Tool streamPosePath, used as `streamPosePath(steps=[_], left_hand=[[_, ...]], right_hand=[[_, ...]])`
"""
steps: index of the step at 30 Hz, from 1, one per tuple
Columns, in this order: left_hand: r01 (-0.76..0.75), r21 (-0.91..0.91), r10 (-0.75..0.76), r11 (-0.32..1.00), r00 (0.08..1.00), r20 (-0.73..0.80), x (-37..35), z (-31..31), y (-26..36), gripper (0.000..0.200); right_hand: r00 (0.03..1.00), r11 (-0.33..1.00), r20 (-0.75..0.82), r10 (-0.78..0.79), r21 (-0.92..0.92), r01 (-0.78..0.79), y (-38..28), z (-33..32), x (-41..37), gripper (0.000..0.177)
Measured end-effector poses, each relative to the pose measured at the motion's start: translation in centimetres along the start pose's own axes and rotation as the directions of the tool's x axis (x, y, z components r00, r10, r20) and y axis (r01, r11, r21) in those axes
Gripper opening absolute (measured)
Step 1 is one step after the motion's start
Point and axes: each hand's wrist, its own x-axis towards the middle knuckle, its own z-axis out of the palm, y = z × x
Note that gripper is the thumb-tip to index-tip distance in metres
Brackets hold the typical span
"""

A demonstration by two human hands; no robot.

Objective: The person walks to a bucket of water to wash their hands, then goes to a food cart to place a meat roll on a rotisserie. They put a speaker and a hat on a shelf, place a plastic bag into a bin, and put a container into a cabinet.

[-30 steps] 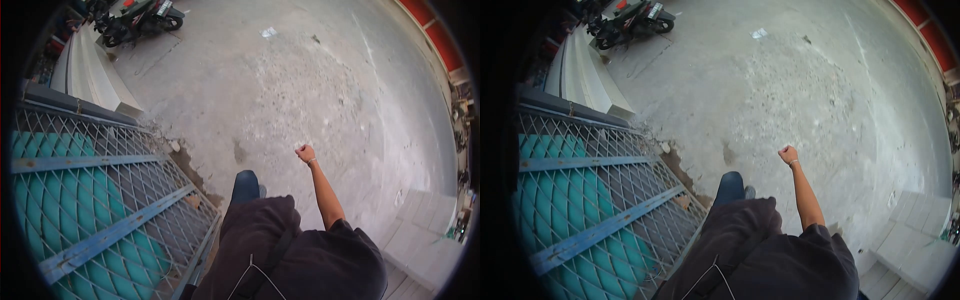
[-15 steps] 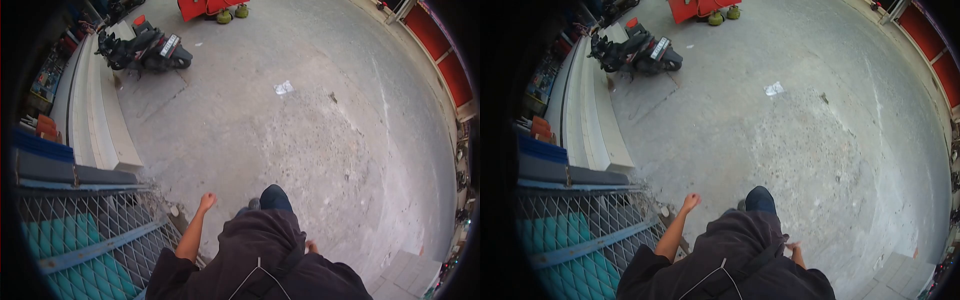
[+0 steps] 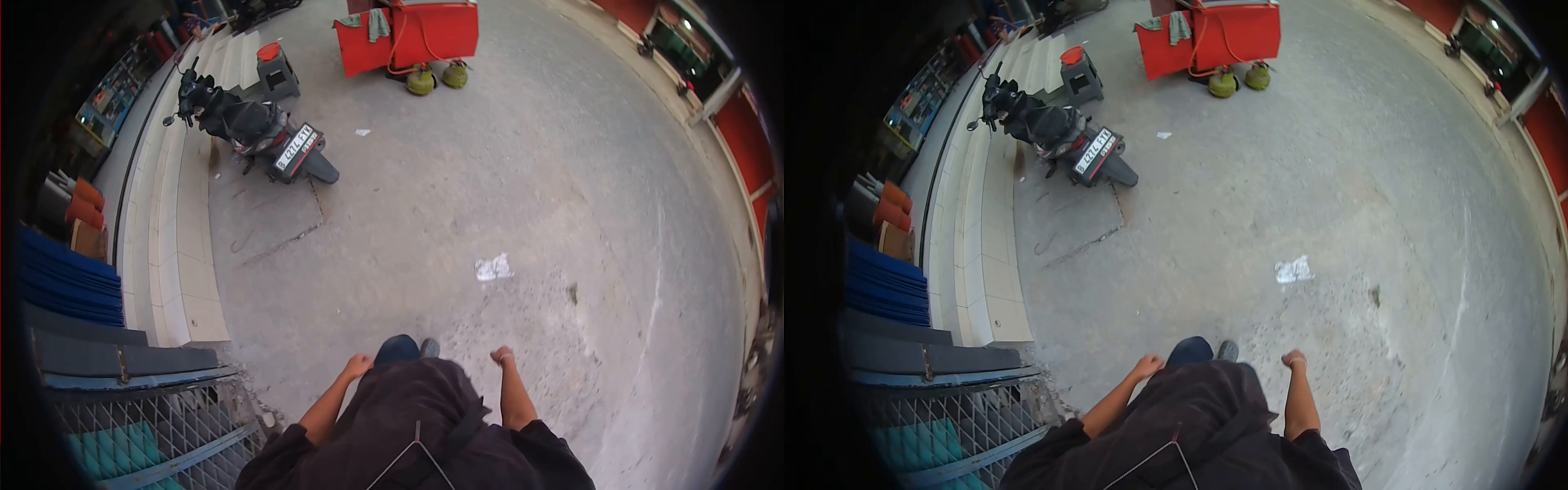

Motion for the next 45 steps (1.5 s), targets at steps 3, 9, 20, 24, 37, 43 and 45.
streamPosePath(steps=[3, 9, 20, 24, 37, 43, 45], left_hand=[[-0.032, 0.312, 0.029, 0.949, 0.999, 0.013, 1.7, -0.7, -5.5, 0.04], [0.289, -0.049, -0.275, 0.956, 0.943, 0.189, 10.5, -7.3, -1.0, 0.039], [-0.271, -0.712, 0.131, 0.647, 0.96, -0.246, 52.6, -37.7, 39.5, 0.024], [-0.404, -0.587, 0.25, 0.702, 0.911, -0.328, 61.4, -47.5, 49.6, 0.024], [0.118, -0.062, -0.105, 0.991, 0.978, 0.183, 72.5, -51.7, 39.0, 0.031], [0.0, -0.924, -0.511, 0.382, 0.833, -0.212, 85.7, -65.6, 42.3, 0.019], [-0.271, -0.914, -0.346, 0.303, 0.862, -0.37, 90.5, -77.1, 49.1, 0.021]], right_hand=[[0.996, 0.713, -0.054, -0.075, 0.695, 0.091, -8.8, -21.0, 10.6, 0.025], [0.841, 0.452, -0.492, -0.224, 0.712, 0.537, -25.9, -44.9, 20.8, 0.024], [0.813, 0.723, -0.159, -0.56, 0.387, 0.573, -20.0, -30.5, 40.0, 0.031], [0.948, 0.874, 0.164, -0.273, 0.454, 0.174, -28.7, -41.5, 42.8, 0.03], [0.803, 0.685, -0.128, -0.582, 0.456, 0.569, -80.3, -87.3, 75.7, 0.031], [0.75, 0.699, -0.23, -0.62, 0.27, 0.662, -100.8, -97.2, 83.2, 0.028], [0.762, 0.691, -0.198, -0.616, 0.328, 0.644, -106.0, -96.9, 83.1, 0.028]])
